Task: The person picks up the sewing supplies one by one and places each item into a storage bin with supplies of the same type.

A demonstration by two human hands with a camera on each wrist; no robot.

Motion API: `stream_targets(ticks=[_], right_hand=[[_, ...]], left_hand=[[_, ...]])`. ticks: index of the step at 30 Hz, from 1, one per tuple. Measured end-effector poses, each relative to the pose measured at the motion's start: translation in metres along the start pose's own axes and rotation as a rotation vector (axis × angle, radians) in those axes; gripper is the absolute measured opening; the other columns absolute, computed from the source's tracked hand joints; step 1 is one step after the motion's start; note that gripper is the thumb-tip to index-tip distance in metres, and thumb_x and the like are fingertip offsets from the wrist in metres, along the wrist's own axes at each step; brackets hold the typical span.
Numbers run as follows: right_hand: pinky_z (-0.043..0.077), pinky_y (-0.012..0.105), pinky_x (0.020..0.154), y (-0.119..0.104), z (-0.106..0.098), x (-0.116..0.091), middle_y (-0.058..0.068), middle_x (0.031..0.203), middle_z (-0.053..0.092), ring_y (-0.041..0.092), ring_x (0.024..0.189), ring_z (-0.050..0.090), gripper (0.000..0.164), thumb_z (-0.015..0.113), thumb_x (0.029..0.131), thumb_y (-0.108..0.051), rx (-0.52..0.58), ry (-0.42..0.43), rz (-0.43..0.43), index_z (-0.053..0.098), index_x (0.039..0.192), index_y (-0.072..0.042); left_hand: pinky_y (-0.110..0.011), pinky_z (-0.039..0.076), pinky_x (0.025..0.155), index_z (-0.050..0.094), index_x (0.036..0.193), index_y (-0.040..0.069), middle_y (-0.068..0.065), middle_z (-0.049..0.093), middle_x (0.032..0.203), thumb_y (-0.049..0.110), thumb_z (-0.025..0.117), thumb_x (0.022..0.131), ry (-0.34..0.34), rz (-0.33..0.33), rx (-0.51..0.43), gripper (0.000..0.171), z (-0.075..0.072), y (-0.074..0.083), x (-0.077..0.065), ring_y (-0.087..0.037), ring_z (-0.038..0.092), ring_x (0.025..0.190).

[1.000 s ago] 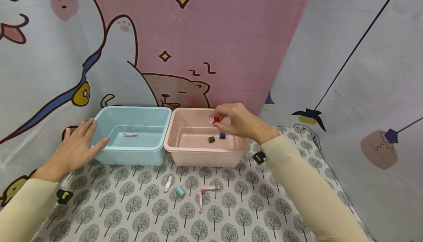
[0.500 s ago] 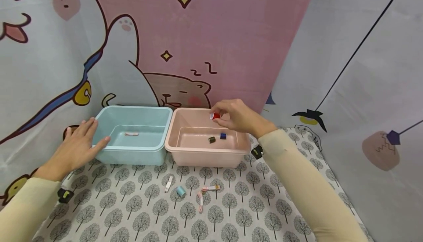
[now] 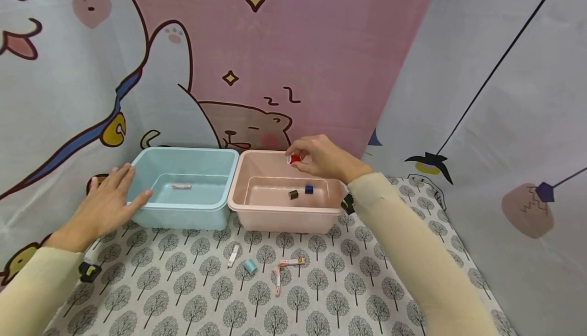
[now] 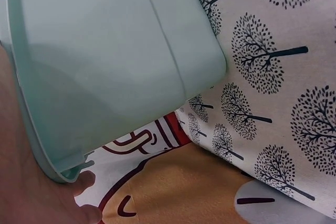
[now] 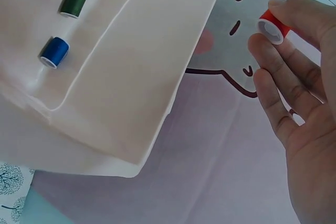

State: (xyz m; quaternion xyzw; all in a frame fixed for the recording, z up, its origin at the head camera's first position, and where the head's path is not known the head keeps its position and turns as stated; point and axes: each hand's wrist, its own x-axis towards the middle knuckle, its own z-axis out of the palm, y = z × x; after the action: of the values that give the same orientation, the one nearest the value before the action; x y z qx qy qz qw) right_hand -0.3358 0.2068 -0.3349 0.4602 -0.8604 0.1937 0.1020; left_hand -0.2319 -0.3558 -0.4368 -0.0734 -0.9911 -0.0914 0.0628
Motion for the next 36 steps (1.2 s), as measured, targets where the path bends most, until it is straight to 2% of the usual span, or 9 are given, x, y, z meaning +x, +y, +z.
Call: stream_targets(ticks=[9,14,21,27,36], right_hand=[[0.072,0.051,0.1,0.007,0.007,0.011,0.005,0.115,0.089,0.023,0.107,0.086,0.027,0.083,0.104,-0.005,0.065,-0.094,0.113,0.083,0.131,-0.01],[0.072,0.053,0.099,0.012,0.012,0.017,0.008,0.115,0.089,0.025,0.105,0.086,0.025,0.084,0.103,-0.005,0.07,-0.105,0.112,0.084,0.128,-0.006],[0.072,0.044,0.098,0.018,0.019,0.025,0.008,0.121,0.089,0.023,0.105,0.086,0.024,0.086,0.103,-0.009,0.026,-0.127,0.108,0.086,0.127,-0.007],[0.071,0.051,0.098,0.02,0.023,0.029,0.008,0.12,0.088,0.023,0.105,0.083,0.025,0.085,0.104,-0.01,0.039,-0.152,0.142,0.087,0.128,-0.008],[0.071,0.05,0.098,0.022,0.027,0.033,0.008,0.119,0.088,0.023,0.105,0.083,0.025,0.087,0.103,-0.01,0.026,-0.164,0.168,0.088,0.128,-0.008]], left_hand=[[-0.095,0.008,0.133,0.016,0.18,-0.015,-0.042,0.015,0.189,0.072,0.042,0.119,0.006,0.001,0.007,0.109,0.0,0.001,0.0,-0.071,0.017,0.172],[-0.095,0.008,0.133,0.016,0.18,-0.015,-0.042,0.015,0.189,0.072,0.042,0.119,0.008,0.001,0.012,0.109,0.001,0.0,0.0,-0.071,0.018,0.172],[-0.094,0.008,0.133,0.015,0.18,-0.015,-0.042,0.015,0.188,0.072,0.041,0.119,-0.001,-0.002,0.013,0.109,0.001,0.001,0.001,-0.071,0.017,0.172],[-0.094,0.008,0.133,0.016,0.18,-0.014,-0.041,0.016,0.189,0.072,0.042,0.119,0.008,0.0,0.003,0.109,0.002,0.0,0.001,-0.071,0.017,0.173],[-0.094,0.009,0.133,0.014,0.181,-0.013,-0.04,0.017,0.19,0.07,0.043,0.12,0.011,0.008,-0.009,0.107,0.001,-0.002,0.001,-0.07,0.016,0.173]])
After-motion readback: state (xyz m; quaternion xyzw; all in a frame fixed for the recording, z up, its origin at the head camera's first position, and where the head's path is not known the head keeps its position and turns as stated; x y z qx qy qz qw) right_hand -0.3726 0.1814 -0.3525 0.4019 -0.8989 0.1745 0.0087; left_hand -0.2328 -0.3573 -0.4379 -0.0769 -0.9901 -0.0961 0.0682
